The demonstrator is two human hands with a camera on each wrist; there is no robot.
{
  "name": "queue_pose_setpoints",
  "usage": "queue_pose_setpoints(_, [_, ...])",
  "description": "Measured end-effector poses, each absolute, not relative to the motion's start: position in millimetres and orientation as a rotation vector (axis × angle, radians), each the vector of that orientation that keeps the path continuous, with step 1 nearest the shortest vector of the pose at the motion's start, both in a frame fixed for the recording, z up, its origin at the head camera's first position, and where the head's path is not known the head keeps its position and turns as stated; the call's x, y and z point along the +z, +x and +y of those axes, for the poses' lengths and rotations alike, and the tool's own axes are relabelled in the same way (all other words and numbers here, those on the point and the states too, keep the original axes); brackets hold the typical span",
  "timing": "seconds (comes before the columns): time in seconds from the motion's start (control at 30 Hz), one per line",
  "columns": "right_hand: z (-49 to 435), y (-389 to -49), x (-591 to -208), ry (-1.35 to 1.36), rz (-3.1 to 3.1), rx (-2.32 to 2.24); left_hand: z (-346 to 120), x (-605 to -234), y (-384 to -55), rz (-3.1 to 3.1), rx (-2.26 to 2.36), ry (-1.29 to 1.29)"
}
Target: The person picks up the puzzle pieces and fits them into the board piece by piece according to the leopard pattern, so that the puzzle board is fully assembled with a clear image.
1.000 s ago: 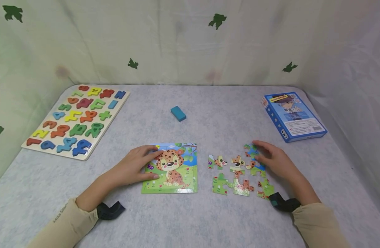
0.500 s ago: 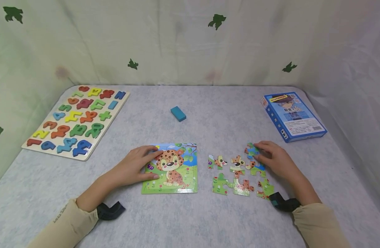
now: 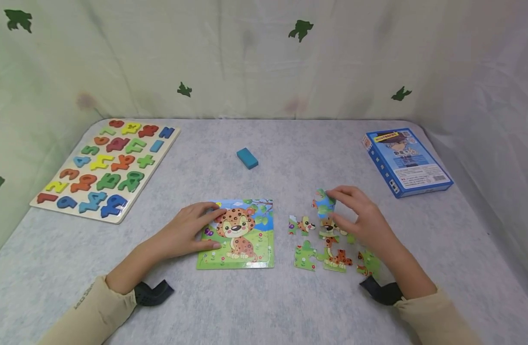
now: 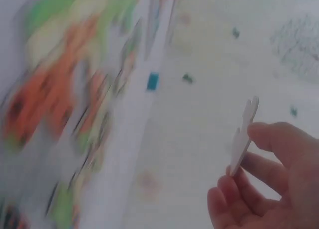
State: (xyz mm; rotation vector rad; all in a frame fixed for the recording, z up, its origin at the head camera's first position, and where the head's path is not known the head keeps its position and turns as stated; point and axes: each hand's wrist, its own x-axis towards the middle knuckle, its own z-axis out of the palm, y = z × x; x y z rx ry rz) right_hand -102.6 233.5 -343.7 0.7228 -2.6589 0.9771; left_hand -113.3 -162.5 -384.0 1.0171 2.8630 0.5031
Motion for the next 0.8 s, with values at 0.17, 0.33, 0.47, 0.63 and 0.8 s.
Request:
queue_pose_setpoints(0.17, [199.1, -98.2, -342.8, 0.923, -2.579, 1.035, -162.1, -383.0, -113.0, 2.856, 0.506, 1.009])
queue_pose_setpoints(0.33, [168.9, -101.9, -354.4, 1.046, -2.622, 1.083, -161.3, -382.0, -112.8, 2.851, 0.511, 1.003])
queue_pose_setpoints(0.47, [151.9, -108.5, -366.0, 1.080, -2.717, 1.035, -160.6, -380.8, -112.4, 2.843, 0.513, 0.997])
queue_pose_setpoints(0.63, [136.9, -119.1, -374.8, 1.061, -2.815, 0.970, -158.5, -379.0, -111.6, 2.861, 0.481, 0.985])
queue_pose_setpoints(0.8, [125.4, -129.5, -379.4, 1.045, -2.880, 0.928, -150.4, -377.5, -111.4, 2.906, 0.396, 0.976])
